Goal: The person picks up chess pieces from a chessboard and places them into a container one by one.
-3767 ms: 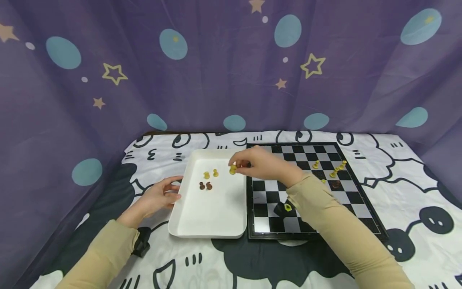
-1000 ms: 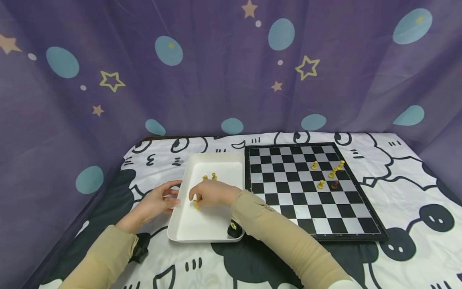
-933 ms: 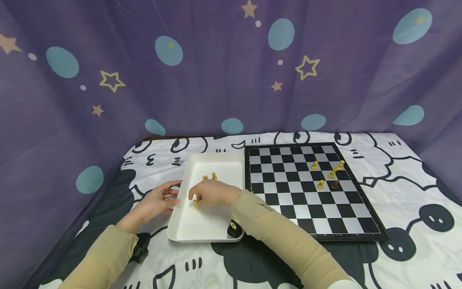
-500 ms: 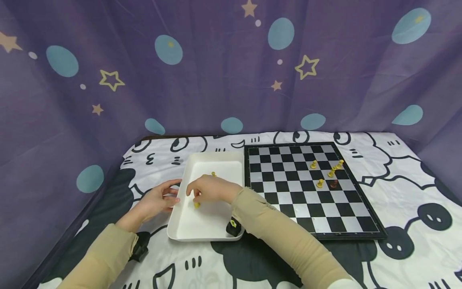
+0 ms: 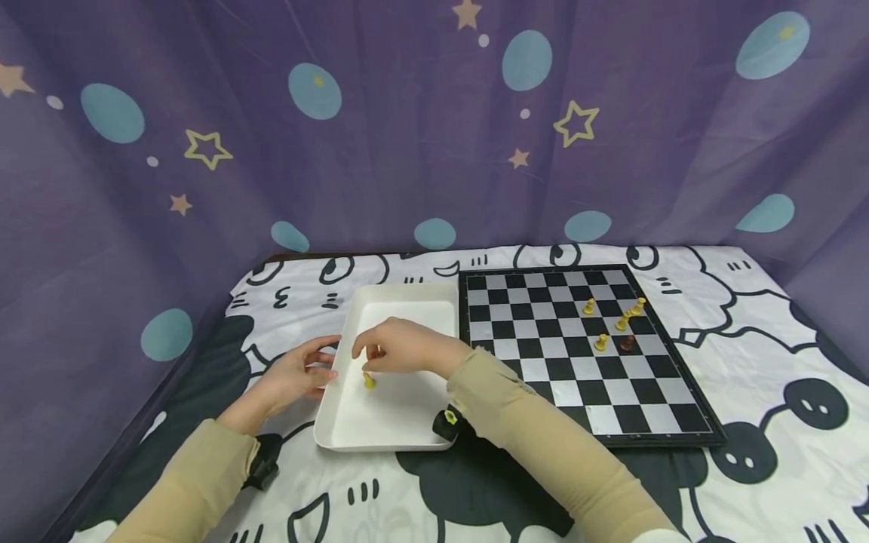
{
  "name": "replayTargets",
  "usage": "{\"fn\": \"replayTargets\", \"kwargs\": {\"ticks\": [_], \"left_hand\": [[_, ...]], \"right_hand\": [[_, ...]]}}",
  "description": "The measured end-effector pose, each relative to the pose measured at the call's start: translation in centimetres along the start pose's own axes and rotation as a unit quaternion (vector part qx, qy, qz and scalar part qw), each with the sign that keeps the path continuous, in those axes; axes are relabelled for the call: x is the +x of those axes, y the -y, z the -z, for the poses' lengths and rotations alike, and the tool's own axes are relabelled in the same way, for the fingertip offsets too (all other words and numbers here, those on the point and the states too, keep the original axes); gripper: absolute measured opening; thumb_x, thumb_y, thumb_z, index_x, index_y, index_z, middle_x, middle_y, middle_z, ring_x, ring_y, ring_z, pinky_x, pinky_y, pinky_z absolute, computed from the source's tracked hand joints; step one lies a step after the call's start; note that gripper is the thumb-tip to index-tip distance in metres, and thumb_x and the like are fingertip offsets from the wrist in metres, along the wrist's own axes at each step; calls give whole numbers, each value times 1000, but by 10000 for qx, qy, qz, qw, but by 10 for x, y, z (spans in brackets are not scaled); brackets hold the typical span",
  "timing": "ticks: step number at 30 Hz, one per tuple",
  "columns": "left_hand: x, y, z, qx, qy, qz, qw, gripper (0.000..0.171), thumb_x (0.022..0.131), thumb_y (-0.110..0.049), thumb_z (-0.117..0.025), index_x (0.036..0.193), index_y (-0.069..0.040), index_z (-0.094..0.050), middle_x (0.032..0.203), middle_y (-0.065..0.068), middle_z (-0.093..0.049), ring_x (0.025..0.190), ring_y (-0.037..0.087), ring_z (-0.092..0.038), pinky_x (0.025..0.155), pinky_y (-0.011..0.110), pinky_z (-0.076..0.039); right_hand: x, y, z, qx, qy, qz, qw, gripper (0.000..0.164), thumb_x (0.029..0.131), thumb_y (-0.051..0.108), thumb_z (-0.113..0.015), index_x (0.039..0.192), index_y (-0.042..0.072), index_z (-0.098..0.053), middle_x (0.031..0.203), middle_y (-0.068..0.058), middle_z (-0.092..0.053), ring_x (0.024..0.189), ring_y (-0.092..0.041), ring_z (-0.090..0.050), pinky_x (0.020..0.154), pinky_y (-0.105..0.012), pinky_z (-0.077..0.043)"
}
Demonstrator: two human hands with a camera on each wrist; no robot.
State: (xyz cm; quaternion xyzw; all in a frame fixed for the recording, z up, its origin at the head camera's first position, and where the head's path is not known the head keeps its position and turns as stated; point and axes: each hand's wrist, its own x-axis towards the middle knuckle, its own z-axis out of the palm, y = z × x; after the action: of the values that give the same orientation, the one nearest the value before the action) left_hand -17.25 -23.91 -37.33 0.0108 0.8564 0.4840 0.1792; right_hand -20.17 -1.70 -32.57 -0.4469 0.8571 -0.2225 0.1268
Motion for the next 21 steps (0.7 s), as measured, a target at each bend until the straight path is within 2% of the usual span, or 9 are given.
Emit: {"fn": "replayTargets", "kwargs": {"ticks": [7, 10, 13, 14, 17, 21], "left_hand": [[-1, 0, -1, -7, -53, -52, 10000, 63, 93, -4, -57, 148, -6, -27, 127, 27, -47, 98, 24, -63, 76, 41, -57], [-1, 0, 0, 12, -52, -71, 10000, 63, 93, -4, -57, 148, -6, -27, 127, 27, -47, 99, 24, -62, 77, 41, -57], [-1, 0, 0, 27, -79, -71, 9999, 63, 93, -4, -57, 148, -6, -27, 127, 27, -47, 99, 24, -62, 76, 41, -57], [0, 0, 0, 31, -85, -76, 9999, 63, 93, -4, -57, 148, -6, -27, 127, 27, -47, 98, 24, -62, 76, 41, -57], [0, 1, -1, 5, -96, -94, 9999, 63, 93, -3, -57, 148, -6, -28, 126, 26, -48, 97, 23, -63, 76, 41, -57], [1, 2, -1, -15, -99, -83, 9999, 63, 93, -4, -58, 148, -6, -28, 126, 26, -48, 95, 21, -63, 75, 40, -57]], "right_hand": [[-12, -1, 2, -40, -11, 129, 9999, 25, 92, 19, -63, 115, 11, -67, 87, 3, -66, 72, -8, -53, 69, -20, -43], [-18, -2, 1, -76, -3, 160, 9998, 24, 92, 19, -63, 114, 11, -67, 85, 4, -65, 70, -7, -51, 92, -27, -44], [-24, -2, 1, -37, -7, 208, 9998, 23, 92, 19, -63, 113, 11, -68, 84, 5, -65, 69, -7, -51, 93, -31, -45], [-26, -2, 0, -3, -2, 204, 9998, 23, 92, 19, -63, 112, 11, -68, 84, 5, -65, 69, -7, -52, 93, -30, -46], [-34, -3, 0, 73, 39, 230, 9997, 22, 92, 20, -63, 112, 11, -68, 85, 5, -65, 69, -7, -53, 69, -20, -45], [-45, -4, -1, 134, 36, 224, 9997, 22, 92, 20, -63, 112, 11, -68, 86, 4, -65, 70, -7, -53, 67, -18, -43]]}}
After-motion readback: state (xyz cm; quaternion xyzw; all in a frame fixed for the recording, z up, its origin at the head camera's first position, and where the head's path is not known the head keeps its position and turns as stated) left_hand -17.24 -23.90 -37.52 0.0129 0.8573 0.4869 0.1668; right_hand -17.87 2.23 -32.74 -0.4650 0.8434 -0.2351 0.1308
